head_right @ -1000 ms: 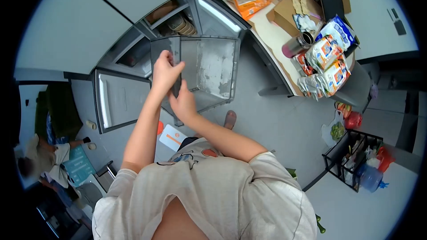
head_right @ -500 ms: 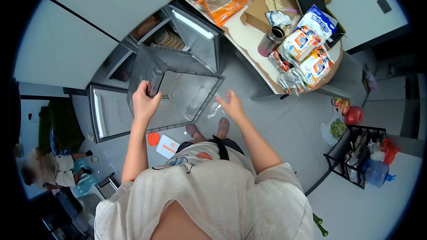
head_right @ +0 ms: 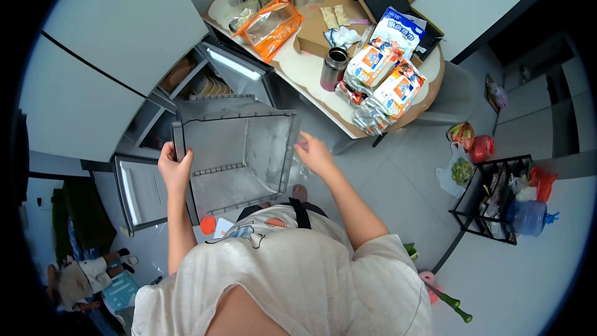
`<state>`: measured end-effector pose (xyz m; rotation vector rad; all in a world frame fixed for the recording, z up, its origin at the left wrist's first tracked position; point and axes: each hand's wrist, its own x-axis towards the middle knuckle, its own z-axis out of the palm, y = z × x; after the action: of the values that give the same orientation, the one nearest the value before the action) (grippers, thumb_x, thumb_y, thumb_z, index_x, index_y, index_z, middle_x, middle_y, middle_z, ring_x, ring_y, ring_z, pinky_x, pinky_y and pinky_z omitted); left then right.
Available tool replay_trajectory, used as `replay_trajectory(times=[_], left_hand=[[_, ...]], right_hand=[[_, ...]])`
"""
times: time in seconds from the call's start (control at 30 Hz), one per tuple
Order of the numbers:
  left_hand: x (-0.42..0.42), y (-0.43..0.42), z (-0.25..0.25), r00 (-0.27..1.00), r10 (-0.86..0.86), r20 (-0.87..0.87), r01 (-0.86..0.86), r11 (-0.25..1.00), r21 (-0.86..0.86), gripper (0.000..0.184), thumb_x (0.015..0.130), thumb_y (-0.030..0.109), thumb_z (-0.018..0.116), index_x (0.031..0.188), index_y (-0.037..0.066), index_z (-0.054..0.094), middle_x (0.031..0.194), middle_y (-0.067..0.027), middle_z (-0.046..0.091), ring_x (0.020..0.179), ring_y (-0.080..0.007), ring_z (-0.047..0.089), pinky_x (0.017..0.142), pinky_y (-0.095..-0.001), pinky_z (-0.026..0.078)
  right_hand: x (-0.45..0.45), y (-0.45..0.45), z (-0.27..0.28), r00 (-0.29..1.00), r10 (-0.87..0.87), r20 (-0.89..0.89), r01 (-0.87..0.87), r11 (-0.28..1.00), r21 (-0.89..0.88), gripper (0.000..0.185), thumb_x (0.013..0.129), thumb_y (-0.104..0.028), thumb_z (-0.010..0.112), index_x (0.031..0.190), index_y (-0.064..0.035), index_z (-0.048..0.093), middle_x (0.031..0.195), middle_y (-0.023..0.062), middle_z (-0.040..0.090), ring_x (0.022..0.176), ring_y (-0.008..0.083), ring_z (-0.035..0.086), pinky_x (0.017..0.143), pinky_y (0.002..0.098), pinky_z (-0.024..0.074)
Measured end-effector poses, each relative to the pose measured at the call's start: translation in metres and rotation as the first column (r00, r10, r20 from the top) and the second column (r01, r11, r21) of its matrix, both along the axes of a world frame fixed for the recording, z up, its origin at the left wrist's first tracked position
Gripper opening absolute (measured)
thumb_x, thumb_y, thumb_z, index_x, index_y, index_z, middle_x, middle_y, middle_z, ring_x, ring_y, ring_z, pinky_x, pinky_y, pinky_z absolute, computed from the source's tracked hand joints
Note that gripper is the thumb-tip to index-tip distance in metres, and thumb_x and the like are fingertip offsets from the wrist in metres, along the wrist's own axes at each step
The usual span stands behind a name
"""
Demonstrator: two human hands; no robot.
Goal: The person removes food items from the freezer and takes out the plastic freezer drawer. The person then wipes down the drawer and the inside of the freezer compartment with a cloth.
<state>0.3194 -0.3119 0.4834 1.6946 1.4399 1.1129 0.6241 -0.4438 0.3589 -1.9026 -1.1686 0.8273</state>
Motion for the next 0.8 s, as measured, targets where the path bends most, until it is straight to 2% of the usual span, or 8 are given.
replay_trajectory(times=[0.23,0.33,0.4,0.5,0.53,0.6,0.7,0.8], left_hand=[[-0.005,0.026,-0.002,1.0,0.029,-0.005,-0.029,0.999,-0.019,0.024,0.074,0.004,0.067,0.068,0.006,0.044,0.061,0.0072,0.039,0.056,-0.0019,0.033,0.051,-0.0197,0.028],[-0.004,0.046,0.003,0.999,0.032,0.021,-0.03,0.998,-0.054,0.029,0.074,0.004,0.069,0.067,0.007,0.041,0.061,0.0077,0.036,0.056,-0.002,0.03,0.05,-0.0203,0.025],[-0.009,0.063,0.007,0.999,0.034,0.018,-0.033,0.997,-0.071,0.03,0.074,0.004,0.069,0.067,0.008,0.04,0.06,0.0078,0.035,0.055,-0.0018,0.029,0.05,-0.0205,0.024],[-0.017,0.094,0.018,1.0,0.014,0.01,-0.012,0.994,-0.109,0.034,0.075,0.008,0.074,0.067,0.009,0.041,0.06,0.0088,0.034,0.055,-0.0014,0.028,0.049,-0.0203,0.021],[-0.016,0.104,0.024,1.0,0.015,0.022,-0.012,0.994,-0.112,0.035,0.075,0.008,0.075,0.067,0.009,0.041,0.06,0.0091,0.034,0.055,-0.0014,0.027,0.049,-0.0203,0.021],[-0.012,0.123,0.039,0.99,-0.018,0.142,0.048,0.977,-0.207,0.035,0.077,0.009,0.075,0.067,0.009,0.042,0.061,0.0101,0.034,0.055,-0.0011,0.026,0.049,-0.0202,0.019],[-0.016,0.15,0.051,0.981,-0.056,0.185,0.108,0.953,-0.285,0.037,0.077,0.008,0.075,0.066,0.011,0.04,0.059,0.0104,0.033,0.054,-0.0005,0.025,0.048,-0.02,0.018],[-0.026,0.177,0.047,0.968,-0.07,0.242,0.149,0.934,-0.324,0.042,0.078,0.007,0.074,0.064,0.013,0.035,0.058,0.0106,0.029,0.054,-0.0005,0.022,0.048,-0.0206,0.017]], right_hand=[[0.012,0.014,0.026,0.992,-0.127,-0.005,0.125,0.983,-0.132,0.023,0.082,-0.025,0.065,0.078,-0.0018,0.067,0.08,0.0148,0.067,0.071,0.0236,0.066,0.064,0.0332,0.0504],[0.037,0.06,0.064,0.993,-0.117,0.018,0.117,0.993,-0.01,0.023,0.085,-0.024,0.062,0.08,-0.0017,0.065,0.074,0.0123,0.065,0.066,0.0209,0.063,0.062,0.0323,0.0484],[0.074,0.11,0.073,0.964,-0.246,0.104,0.195,0.914,0.356,0.024,0.088,-0.023,0.058,0.08,-0.0014,0.063,0.07,0.0113,0.064,0.063,0.0198,0.06,0.061,0.0322,0.0471],[0.155,0.192,0.089,0.87,-0.414,0.266,0.265,0.85,0.455,0.021,0.088,-0.019,0.054,0.094,-0.0013,0.065,0.079,0.0167,0.066,0.071,0.029,0.064,0.064,0.0368,0.0483],[0.18,0.213,0.097,0.813,-0.449,0.372,0.327,0.879,0.347,0.023,0.089,-0.018,0.052,0.098,-0.0014,0.064,0.085,0.0141,0.069,0.077,0.0233,0.066,0.069,0.032,0.0495],[0.242,0.258,0.065,0.654,-0.509,0.559,0.407,0.861,0.307,0.029,0.084,-0.021,0.054,0.104,-0.003,0.065,0.094,0.0216,0.067,0.09,0.0354,0.064,0.077,0.0403,0.0503],[0.314,0.298,0.011,0.632,-0.197,0.749,0.464,0.871,-0.162,0.034,0.077,-0.015,0.057,0.105,0.0023,0.063,0.107,0.0259,0.062,0.103,0.0378,0.06,0.09,0.0435,0.0467],[0.338,0.317,-0.027,0.647,-0.11,0.754,0.609,0.669,-0.425,0.055,0.074,-0.034,0.068,0.119,-0.0029,0.059,0.129,0.014,0.055,0.122,0.0281,0.05,0.101,0.0462,0.0378]])
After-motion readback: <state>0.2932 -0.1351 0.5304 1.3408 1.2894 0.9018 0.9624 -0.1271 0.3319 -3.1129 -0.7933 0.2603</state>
